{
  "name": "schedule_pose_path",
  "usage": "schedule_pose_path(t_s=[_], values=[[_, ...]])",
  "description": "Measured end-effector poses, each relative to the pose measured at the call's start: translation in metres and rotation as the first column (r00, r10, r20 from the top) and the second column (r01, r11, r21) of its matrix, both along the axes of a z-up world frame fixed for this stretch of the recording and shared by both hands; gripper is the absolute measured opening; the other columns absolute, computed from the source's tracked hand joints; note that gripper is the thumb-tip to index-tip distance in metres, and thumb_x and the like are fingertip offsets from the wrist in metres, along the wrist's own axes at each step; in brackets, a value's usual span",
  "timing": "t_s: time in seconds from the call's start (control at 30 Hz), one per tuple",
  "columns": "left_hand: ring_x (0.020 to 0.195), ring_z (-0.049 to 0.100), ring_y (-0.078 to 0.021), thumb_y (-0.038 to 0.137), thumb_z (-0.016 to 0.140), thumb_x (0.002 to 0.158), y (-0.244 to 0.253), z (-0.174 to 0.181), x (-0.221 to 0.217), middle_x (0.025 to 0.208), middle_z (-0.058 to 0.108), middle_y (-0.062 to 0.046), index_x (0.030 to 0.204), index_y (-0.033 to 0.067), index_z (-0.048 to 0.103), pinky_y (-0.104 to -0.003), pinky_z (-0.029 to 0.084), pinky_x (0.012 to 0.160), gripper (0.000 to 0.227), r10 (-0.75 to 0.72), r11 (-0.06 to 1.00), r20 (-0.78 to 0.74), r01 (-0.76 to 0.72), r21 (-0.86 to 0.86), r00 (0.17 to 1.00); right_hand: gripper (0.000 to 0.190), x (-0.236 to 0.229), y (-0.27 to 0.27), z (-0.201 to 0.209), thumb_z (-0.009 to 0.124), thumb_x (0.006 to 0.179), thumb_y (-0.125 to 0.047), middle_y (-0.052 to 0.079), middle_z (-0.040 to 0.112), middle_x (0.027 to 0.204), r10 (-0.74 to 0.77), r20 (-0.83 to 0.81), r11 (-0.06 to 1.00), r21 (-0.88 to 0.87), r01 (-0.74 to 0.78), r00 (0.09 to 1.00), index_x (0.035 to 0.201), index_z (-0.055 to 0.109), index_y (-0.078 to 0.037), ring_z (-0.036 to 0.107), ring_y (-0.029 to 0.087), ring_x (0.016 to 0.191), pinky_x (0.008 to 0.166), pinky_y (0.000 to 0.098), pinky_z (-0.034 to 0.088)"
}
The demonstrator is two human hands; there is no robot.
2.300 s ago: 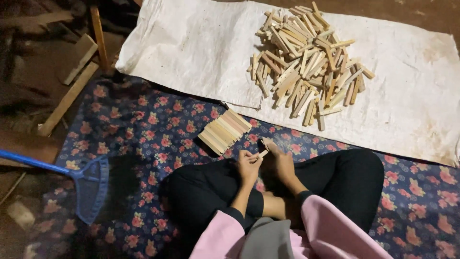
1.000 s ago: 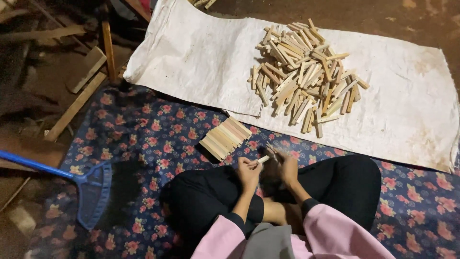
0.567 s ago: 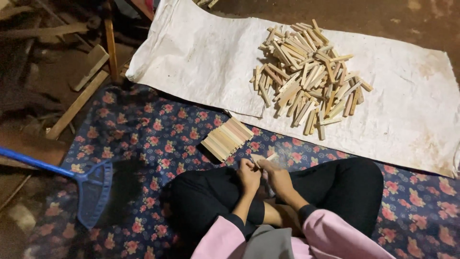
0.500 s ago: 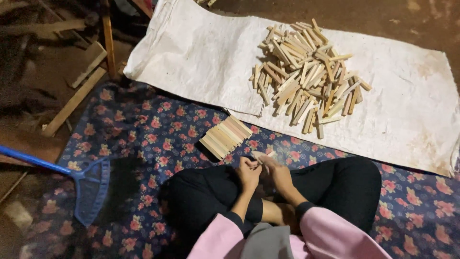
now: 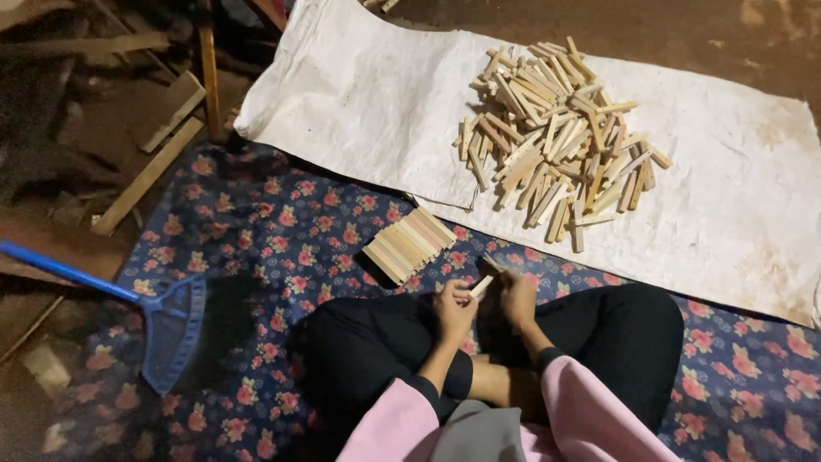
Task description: A person sits on the floor and manually sands small wooden sticks one by one using a piece of sandpaper, moving them from one pile to another.
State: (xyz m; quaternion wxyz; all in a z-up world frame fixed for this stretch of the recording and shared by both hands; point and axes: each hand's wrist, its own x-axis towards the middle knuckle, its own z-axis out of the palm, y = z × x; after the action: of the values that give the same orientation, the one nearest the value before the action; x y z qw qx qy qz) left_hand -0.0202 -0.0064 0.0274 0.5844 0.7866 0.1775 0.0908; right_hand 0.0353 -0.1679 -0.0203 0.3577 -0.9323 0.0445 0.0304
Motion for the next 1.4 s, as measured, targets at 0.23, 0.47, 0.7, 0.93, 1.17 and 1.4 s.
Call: schedule_pose_path(t_s=[0.23,0.47,0.7,0.93,1.17,1.4], values=[[0.078,0.074,-0.0299,0.015,0.090,0.060,-0.003,-0.002,-0.007,0.091,0.073,-0.010,0.102,0.0170,0.082,-0.035,0.062,0.069,0.043,-0.102,0.992,0.017,0.101,0.080,0.995,0.040,-0.023,-0.003,-0.058,0.067,0.094,-0.005,0.029,0.025,0.159,-0.472,-0.540,0.217,0.695,0.686,0.697,0.133,0.058,-0.001,0.063,0.025,0.085,0.080,0.0397,0.057],[0.060,0.066,-0.0125,0.008,0.070,0.082,-0.022,-0.054,0.003,0.068,0.071,-0.003,0.096,0.0097,0.078,-0.024,0.056,0.063,0.017,-0.016,0.962,-0.048,0.002,-0.274,0.999,0.015,-0.030,0.001,-0.023,0.062,0.099,-0.019,0.012,0.062,0.088,-0.269,-0.517,0.413,0.700,0.582,0.813,0.099,0.064,-0.004,0.058,0.023,0.074,0.064,0.0370,0.047],[0.073,0.071,-0.0146,0.004,0.070,0.083,-0.006,0.030,0.010,0.086,0.074,-0.003,0.096,0.0069,0.072,-0.025,0.057,0.066,0.014,0.118,0.989,0.070,-0.111,-0.096,0.991,0.010,-0.007,0.038,0.056,0.051,0.103,-0.008,0.010,0.056,0.088,-0.024,-0.318,0.281,0.908,0.312,0.948,0.102,0.054,0.001,0.054,0.018,0.081,0.085,0.0345,0.050],[0.087,0.075,-0.0290,0.011,0.077,0.078,0.030,0.041,0.071,0.084,0.078,-0.005,0.086,0.0176,0.070,-0.040,0.058,0.078,0.012,0.396,0.897,0.033,-0.394,0.199,0.918,0.016,0.076,0.113,0.083,0.053,0.107,-0.013,0.020,0.057,0.087,0.089,-0.246,0.587,0.796,0.149,0.965,0.110,0.055,0.002,0.059,0.030,0.085,0.092,0.0528,0.050],[0.093,0.076,-0.0318,0.001,0.071,0.080,0.042,0.002,0.109,0.089,0.080,-0.009,0.090,0.0155,0.067,-0.042,0.060,0.080,0.018,0.549,0.831,-0.002,-0.545,0.109,0.836,0.032,0.116,0.152,0.069,0.061,0.094,-0.039,0.026,0.064,0.099,0.159,-0.265,0.921,0.386,-0.046,0.951,0.103,0.056,-0.009,0.063,0.041,0.097,0.086,0.0518,0.047],[0.087,0.075,-0.0325,0.004,0.081,0.073,0.042,-0.014,0.112,0.085,0.078,-0.006,0.087,0.0173,0.068,-0.041,0.060,0.077,0.023,0.581,0.799,0.042,-0.580,0.159,0.813,0.036,0.103,0.166,0.112,0.061,0.092,-0.038,0.029,0.068,0.103,0.162,-0.286,0.930,0.364,-0.049,0.945,0.110,0.061,-0.007,0.065,0.046,0.106,0.091,0.0529,0.047]])
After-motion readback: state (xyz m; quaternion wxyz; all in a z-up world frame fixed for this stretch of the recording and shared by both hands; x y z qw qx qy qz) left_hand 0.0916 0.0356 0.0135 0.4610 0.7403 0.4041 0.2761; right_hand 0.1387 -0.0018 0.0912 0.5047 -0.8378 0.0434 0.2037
